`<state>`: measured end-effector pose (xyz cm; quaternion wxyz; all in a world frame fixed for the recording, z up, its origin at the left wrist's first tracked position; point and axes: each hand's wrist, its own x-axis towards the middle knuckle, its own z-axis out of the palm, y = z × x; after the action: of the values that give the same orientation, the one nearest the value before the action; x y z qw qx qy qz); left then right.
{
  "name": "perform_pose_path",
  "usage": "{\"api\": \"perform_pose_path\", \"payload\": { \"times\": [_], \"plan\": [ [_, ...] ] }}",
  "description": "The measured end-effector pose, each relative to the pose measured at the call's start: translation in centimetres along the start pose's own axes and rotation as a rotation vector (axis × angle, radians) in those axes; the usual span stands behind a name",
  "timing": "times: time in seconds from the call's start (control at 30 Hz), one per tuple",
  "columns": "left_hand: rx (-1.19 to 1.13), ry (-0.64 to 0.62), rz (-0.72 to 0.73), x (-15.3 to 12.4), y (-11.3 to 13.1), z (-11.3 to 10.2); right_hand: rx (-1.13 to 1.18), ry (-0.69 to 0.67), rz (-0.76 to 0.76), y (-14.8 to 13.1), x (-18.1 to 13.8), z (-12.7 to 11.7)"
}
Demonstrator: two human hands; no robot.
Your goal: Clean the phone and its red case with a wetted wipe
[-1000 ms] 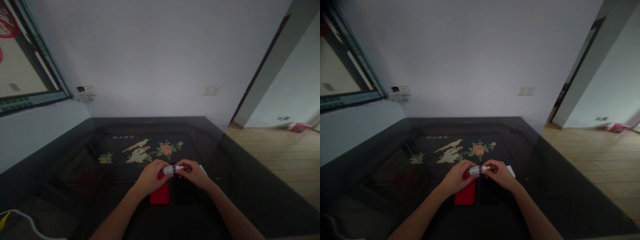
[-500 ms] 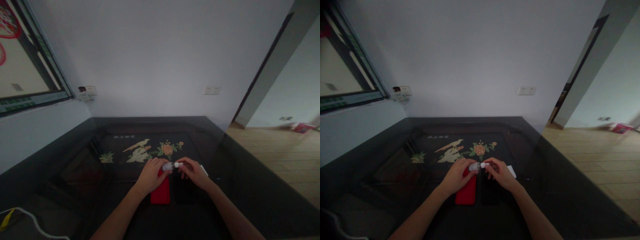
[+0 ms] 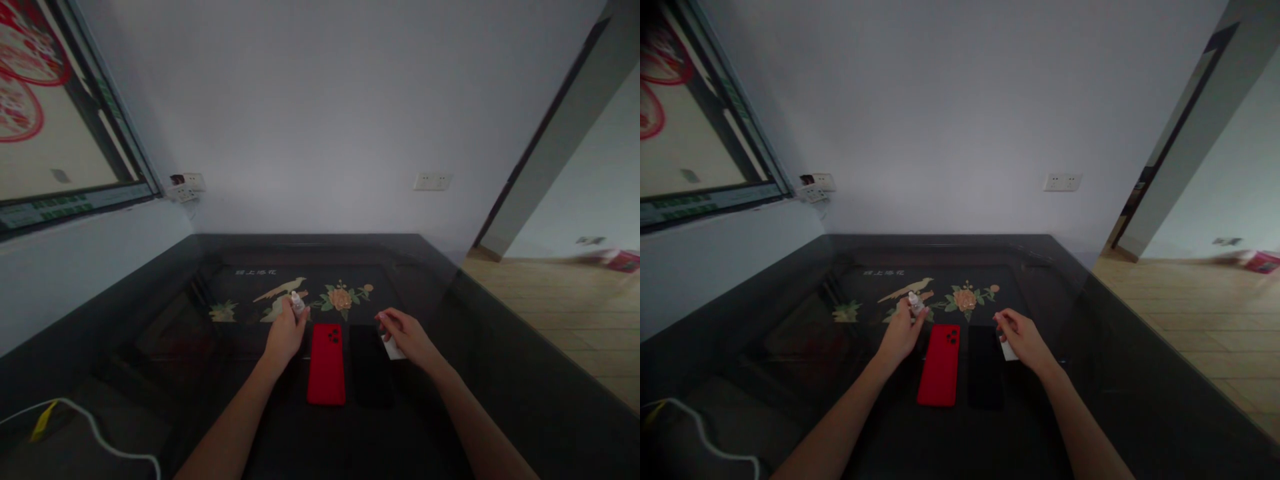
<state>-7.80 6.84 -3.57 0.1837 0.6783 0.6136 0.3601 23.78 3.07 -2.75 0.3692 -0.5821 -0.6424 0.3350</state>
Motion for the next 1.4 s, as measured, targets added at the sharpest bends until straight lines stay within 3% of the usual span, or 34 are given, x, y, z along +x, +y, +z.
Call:
{"api": "perform_pose_path", "payload": {
  "times": [0.27,0.8,0.9,1.0,1.07,1.13,1.3,1.4],
  "plan": [
    [0.182,0.044,0.110,0.5,-0.9,0.1,-0.226,0.111,0.049,1.5,0.3,-0.8],
    [0.307,-0.005,0.056,0.5,-1.2,0.3,-0.405,0.187,0.091,2.9,0.5,-1.5],
    [0.278,0.086,0.065,0.2,-0.6,0.0,-0.426,0.181,0.088,3.5,0.6,-1.7],
    [0.234,0.294,0.112,-0.4,1.3,-1.3,-0.448,0.194,0.086,4.0,0.7,-1.8],
    [0.188,0.322,0.159,-1.0,2.9,-2.3,-0.441,0.189,0.091,4.1,0.7,-1.8],
    [0.183,0.227,0.195,-1.5,4.1,-2.9,-0.419,0.167,0.092,4.0,0.6,-1.8],
    [0.384,-0.188,0.184,-2.4,4.8,-2.3,-0.362,0.060,0.082,3.4,0.2,-2.5],
    [0.502,-0.298,0.137,-2.6,4.3,-1.7,-0.324,0.000,0.082,3.4,-0.1,-3.3]
  ]
}}
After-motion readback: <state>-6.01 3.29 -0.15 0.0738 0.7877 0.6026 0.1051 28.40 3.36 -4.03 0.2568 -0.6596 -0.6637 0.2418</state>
